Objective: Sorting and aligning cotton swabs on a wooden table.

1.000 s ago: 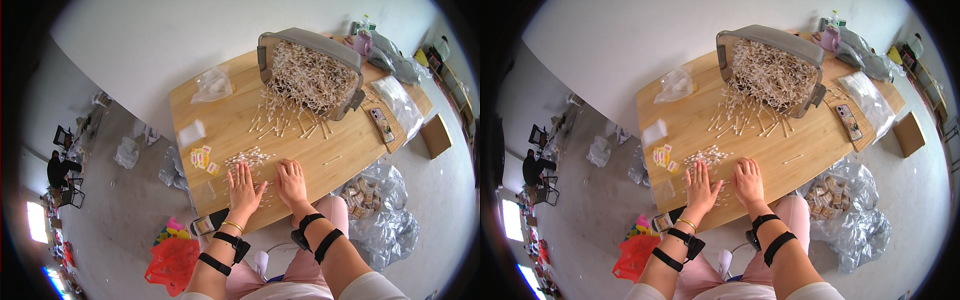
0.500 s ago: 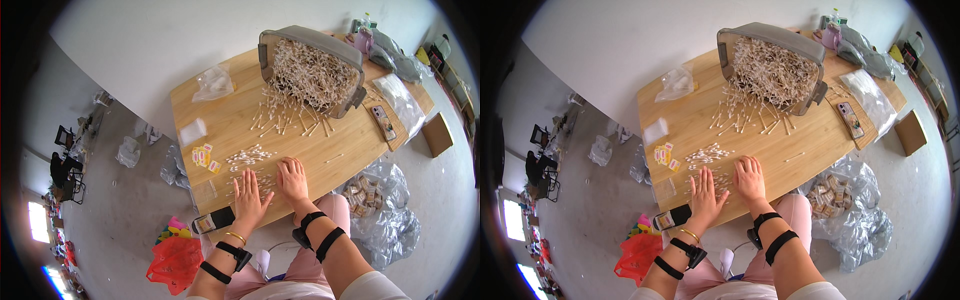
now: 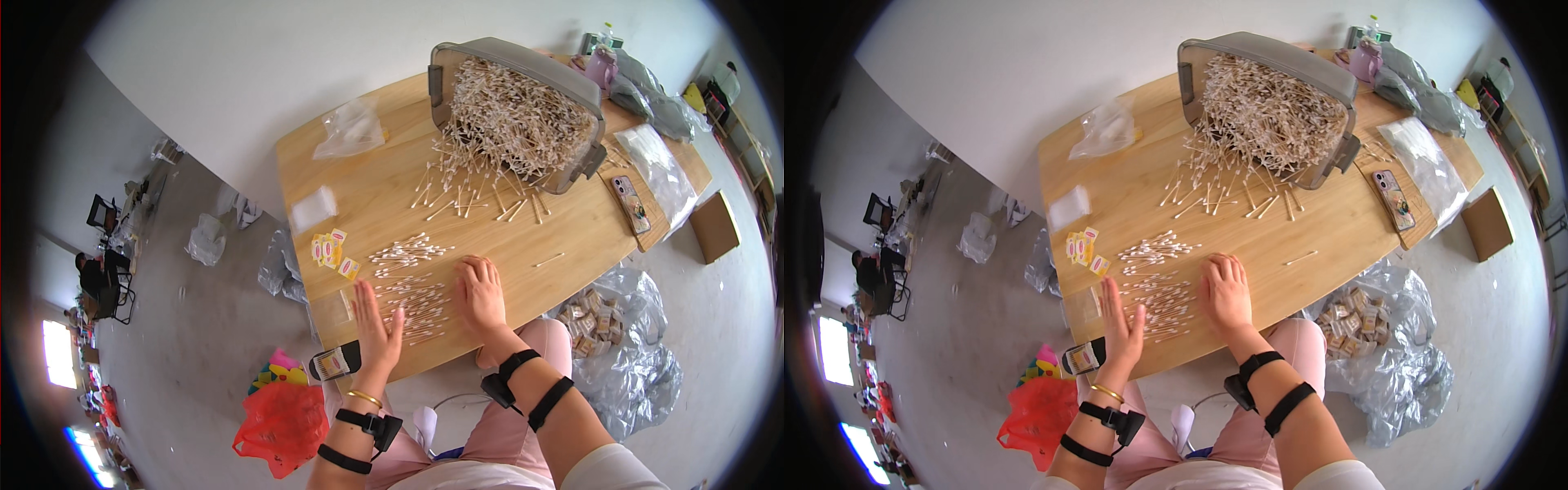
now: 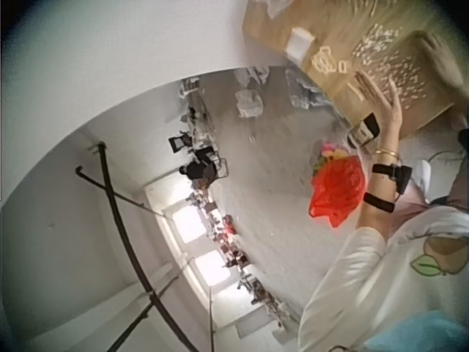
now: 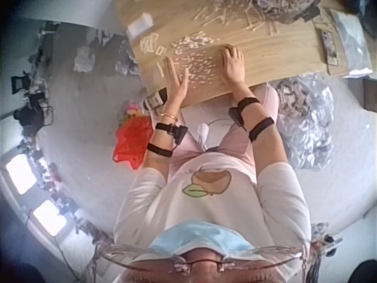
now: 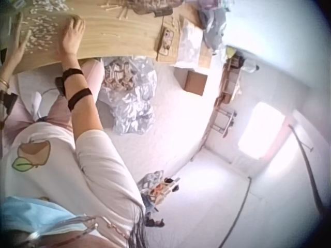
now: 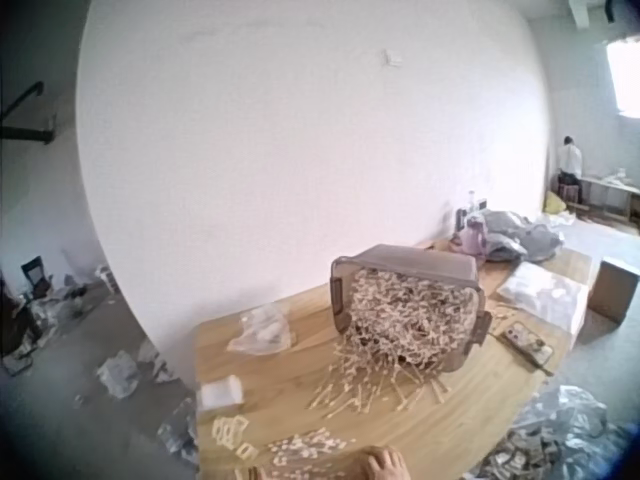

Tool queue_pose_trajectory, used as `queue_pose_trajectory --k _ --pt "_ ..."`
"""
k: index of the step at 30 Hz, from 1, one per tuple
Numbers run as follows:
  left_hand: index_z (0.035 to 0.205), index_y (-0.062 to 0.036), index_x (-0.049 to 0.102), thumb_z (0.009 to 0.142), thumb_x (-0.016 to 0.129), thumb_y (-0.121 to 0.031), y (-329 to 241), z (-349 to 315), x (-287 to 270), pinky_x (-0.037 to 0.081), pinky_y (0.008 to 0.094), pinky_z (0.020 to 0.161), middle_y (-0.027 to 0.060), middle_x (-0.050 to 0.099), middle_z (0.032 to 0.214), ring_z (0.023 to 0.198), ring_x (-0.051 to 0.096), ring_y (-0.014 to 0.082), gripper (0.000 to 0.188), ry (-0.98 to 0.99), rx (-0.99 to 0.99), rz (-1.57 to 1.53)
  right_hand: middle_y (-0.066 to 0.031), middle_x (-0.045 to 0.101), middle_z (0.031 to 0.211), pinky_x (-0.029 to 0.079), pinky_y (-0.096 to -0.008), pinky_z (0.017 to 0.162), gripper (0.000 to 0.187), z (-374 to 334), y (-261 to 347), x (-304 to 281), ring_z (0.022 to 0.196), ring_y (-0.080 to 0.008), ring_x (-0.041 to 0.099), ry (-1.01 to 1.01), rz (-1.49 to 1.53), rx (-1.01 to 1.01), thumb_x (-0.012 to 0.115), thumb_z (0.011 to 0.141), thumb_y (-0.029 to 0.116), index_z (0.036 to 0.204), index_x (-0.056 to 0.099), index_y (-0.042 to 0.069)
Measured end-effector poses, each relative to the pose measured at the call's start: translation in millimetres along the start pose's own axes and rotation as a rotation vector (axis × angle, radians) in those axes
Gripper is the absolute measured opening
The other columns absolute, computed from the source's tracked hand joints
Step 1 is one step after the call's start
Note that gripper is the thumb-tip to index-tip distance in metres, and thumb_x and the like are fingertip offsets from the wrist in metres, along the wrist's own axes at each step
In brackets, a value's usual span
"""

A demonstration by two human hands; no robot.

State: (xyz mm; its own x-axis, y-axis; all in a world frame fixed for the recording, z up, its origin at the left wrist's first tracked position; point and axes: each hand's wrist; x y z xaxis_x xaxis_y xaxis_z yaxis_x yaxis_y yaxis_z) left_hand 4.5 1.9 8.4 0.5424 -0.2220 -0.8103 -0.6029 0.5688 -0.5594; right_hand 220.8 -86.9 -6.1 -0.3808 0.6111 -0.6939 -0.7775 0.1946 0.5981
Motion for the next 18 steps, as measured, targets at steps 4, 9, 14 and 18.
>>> queue_pose_trajectory --k 4,9,14,18 --pt "0.164 0.0031 0.009 0.108 0.042 -0.050 8.8 -20.3 -8.4 0.008 0.0497 0.129 0.0276 0.009 0.171 0.160 0.008 0.0409 0.085 -0.080 -0.109 -0.337 -0.0172 0.059 0.125 0.043 -0.0457 0.110 0.022 1.7 -4.1 -3.9 0.123 -0.0379 0.054 -0.010 0.128 0.044 0.056 0.097 0.008 0.117 0.064 0.004" --pt "0.164 0.0048 0.008 0.108 0.037 -0.055 8.5 -15.4 5.8 0.008 0.0478 0.129 0.0274 0.007 0.171 0.160 0.008 0.0393 0.087 -0.147 -0.182 -0.511 -0.0218 0.056 0.128 0.050 -0.0437 0.099 0.023 8.4 23.9 14.6 0.116 -0.0428 0.058 0.089 0.579 0.196 0.050 0.103 0.009 0.121 0.062 0.002" --pt "0.164 0.0047 0.007 0.108 0.033 -0.059 -3.7 -0.1 20.9 0.008 0.0481 0.129 0.0278 0.006 0.171 0.160 0.007 0.0401 0.089 -0.148 -0.148 -0.559 -0.0238 0.054 0.134 0.048 -0.0450 0.104 0.028 11.6 52.3 36.7 0.125 -0.0432 0.056 0.173 0.574 0.095 0.047 0.104 0.009 0.128 0.059 0.003" --pt "0.164 0.0046 0.006 0.108 0.032 -0.059 -7.4 0.8 21.5 0.007 0.0483 0.129 0.0273 0.004 0.172 0.160 0.005 0.0400 0.088 -0.118 -0.105 -0.605 -0.0239 0.055 0.133 0.048 -0.0445 0.104 0.028 15.3 53.8 41.0 0.125 -0.0428 0.056 0.130 0.613 0.053 0.047 0.104 0.009 0.128 0.060 0.002"
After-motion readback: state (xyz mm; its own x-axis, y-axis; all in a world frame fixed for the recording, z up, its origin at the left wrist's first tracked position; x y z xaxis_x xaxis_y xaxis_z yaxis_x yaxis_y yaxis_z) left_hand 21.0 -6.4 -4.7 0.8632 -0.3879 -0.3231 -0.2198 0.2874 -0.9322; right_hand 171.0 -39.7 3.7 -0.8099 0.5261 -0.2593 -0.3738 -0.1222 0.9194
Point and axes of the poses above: each hand's wrist, its own z-axis towards the middle knuckle, its own x-axis out of the palm, y = z × x
